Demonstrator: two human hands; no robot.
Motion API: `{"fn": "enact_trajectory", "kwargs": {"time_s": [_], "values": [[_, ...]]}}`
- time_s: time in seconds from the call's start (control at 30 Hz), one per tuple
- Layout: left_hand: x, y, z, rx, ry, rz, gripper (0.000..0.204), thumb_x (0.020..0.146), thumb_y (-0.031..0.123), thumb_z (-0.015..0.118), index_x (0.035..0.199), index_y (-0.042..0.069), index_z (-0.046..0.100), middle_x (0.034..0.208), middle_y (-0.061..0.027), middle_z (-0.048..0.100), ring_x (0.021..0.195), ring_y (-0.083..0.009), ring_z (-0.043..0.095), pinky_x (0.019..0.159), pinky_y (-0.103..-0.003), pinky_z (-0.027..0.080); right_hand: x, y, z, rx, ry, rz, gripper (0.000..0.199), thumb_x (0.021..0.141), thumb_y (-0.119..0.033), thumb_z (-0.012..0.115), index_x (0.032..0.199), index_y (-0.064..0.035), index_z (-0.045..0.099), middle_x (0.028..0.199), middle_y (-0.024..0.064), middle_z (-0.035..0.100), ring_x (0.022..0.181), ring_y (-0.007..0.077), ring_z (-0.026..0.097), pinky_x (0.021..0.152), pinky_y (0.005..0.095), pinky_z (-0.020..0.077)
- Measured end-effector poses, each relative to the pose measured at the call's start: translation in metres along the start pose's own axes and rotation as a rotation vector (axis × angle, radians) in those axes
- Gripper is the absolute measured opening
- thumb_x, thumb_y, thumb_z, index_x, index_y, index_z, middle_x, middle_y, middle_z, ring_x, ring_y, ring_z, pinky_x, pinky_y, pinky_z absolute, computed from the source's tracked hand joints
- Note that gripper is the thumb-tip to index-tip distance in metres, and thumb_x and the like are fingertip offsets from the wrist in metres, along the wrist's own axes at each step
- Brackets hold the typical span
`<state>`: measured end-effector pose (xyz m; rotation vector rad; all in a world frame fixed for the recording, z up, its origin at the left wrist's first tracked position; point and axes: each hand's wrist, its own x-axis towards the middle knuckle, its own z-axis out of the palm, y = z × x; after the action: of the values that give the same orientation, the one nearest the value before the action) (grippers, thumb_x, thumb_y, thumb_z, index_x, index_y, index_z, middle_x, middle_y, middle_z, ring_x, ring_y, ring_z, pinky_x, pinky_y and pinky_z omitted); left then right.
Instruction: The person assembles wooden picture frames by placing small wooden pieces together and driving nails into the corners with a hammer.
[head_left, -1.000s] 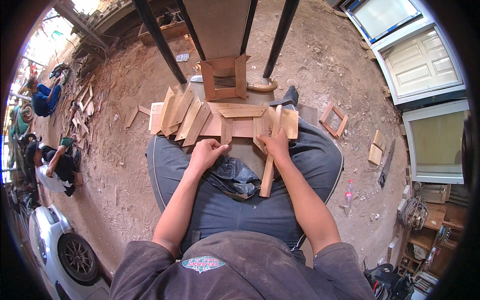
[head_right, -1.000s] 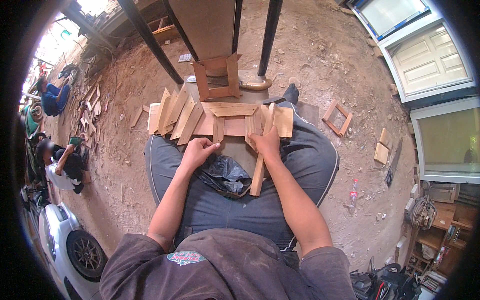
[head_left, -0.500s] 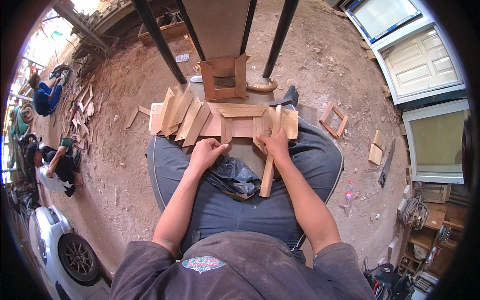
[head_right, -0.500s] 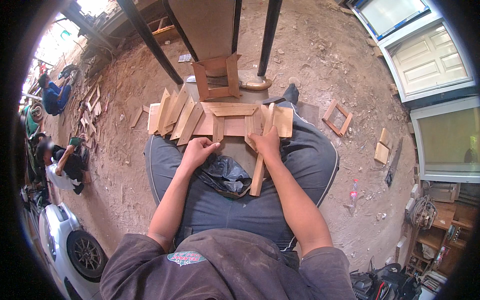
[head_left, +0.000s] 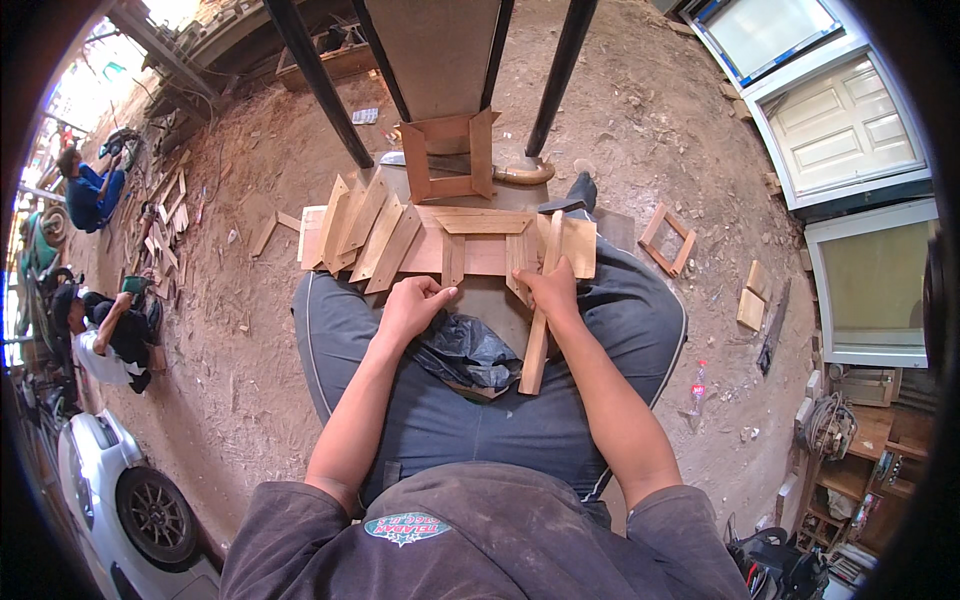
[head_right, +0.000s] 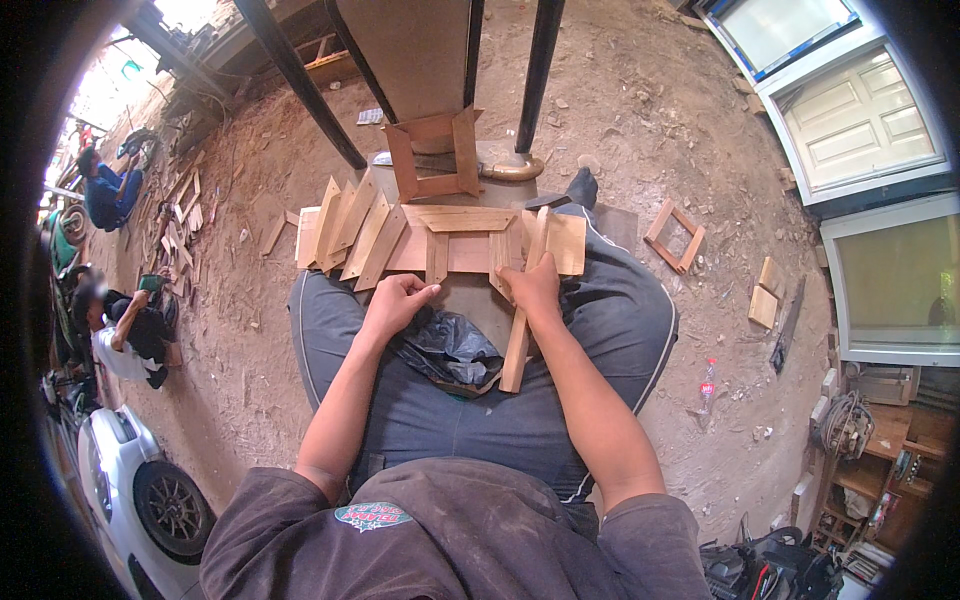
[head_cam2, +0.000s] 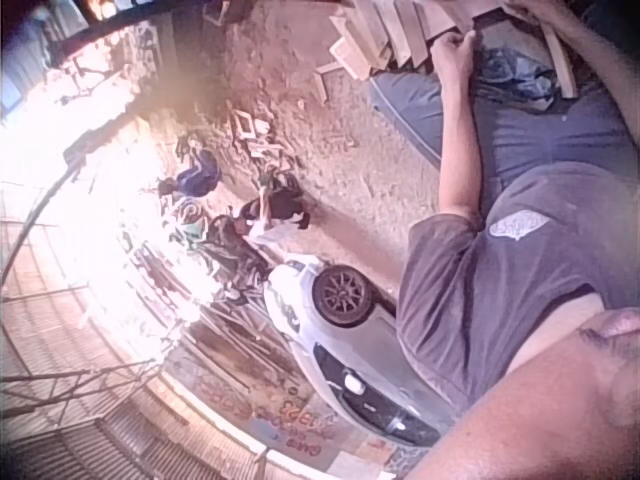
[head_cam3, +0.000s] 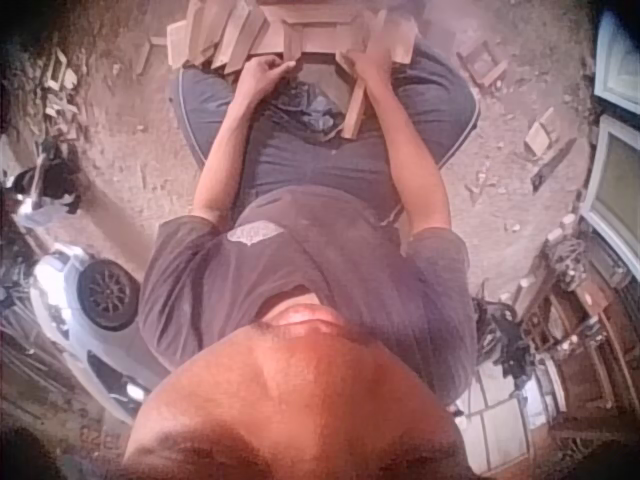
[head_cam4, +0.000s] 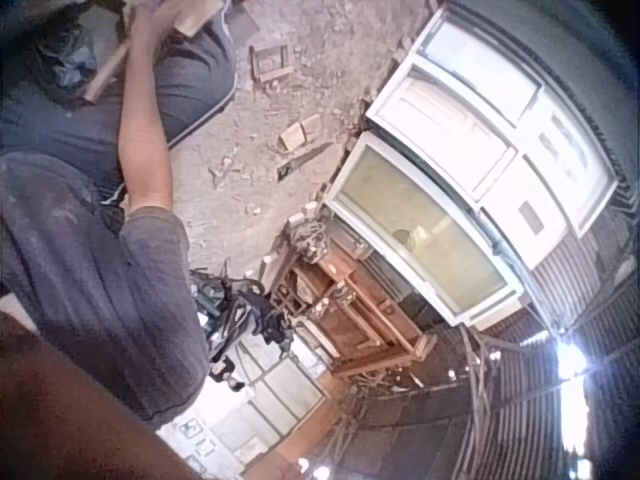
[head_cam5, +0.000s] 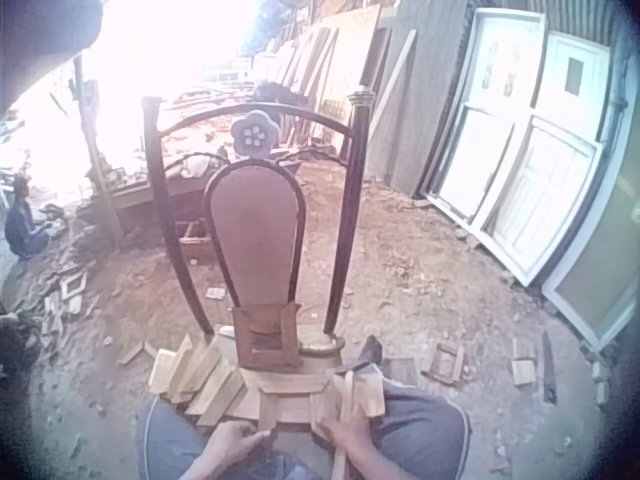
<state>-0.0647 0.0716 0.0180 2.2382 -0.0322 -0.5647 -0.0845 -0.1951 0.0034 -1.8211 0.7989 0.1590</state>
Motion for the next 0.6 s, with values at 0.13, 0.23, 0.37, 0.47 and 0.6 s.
{"fn": "enact_trajectory", "kwargs": {"time_s": [0.13,0.23,0.37,0.47,0.6], "values": [[-0.001,-0.001,0.000,0.002,0.010,0.010,0.047,0.093,0.043,0.081,0.093,-0.003,0.079,0.073,-0.0101,0.073,0.067,-0.0144,0.065,0.064,-0.034,0.052,-0.003,-0.004,0.000,0.013,-0.005,0.004,0.060,0.073,-0.021,0.093,0.110,0.0037,0.052,0.088,0.0200,0.068,0.057,0.0272,0.068,0.050,0.0383,0.0545],[0.000,0.000,-0.001,0.002,0.009,0.009,0.047,0.093,0.043,0.081,0.093,-0.003,0.079,0.073,-0.0104,0.073,0.067,-0.0148,0.066,0.065,-0.034,0.052,-0.004,-0.005,-0.001,0.023,-0.011,0.006,0.060,0.074,-0.021,0.092,0.111,0.0036,0.052,0.088,0.0195,0.068,0.056,0.0270,0.068,0.049,0.0381,0.0542],[-0.002,0.000,-0.003,0.004,0.012,-0.001,0.046,0.093,0.043,0.081,0.093,-0.003,0.079,0.072,-0.0103,0.073,0.066,-0.0145,0.065,0.064,-0.034,0.052,-0.005,-0.007,0.001,-0.001,-0.016,0.013,0.061,0.073,-0.023,0.093,0.112,0.0040,0.053,0.091,0.0208,0.069,0.063,0.0291,0.070,0.054,0.0391,0.0562],[-0.001,0.007,0.000,-0.004,-0.005,0.017,0.046,0.093,0.042,0.081,0.093,-0.003,0.079,0.072,-0.0101,0.072,0.066,-0.0141,0.065,0.064,-0.033,0.051,0.013,0.020,0.000,-0.062,0.046,-0.033,0.064,0.072,-0.025,0.094,0.114,0.0044,0.055,0.098,0.0230,0.071,0.075,0.0330,0.073,0.066,0.0411,0.0591],[-0.002,0.003,-0.002,-0.022,0.000,0.019,0.046,0.093,0.042,0.081,0.093,-0.004,0.079,0.072,-0.0102,0.072,0.067,-0.0135,0.064,0.064,-0.033,0.051,0.013,0.019,0.004,-0.037,0.009,0.007,0.067,0.071,-0.028,0.094,0.115,0.0045,0.057,0.105,0.0255,0.071,0.090,0.0367,0.075,0.080,0.0426,0.0595]]}}
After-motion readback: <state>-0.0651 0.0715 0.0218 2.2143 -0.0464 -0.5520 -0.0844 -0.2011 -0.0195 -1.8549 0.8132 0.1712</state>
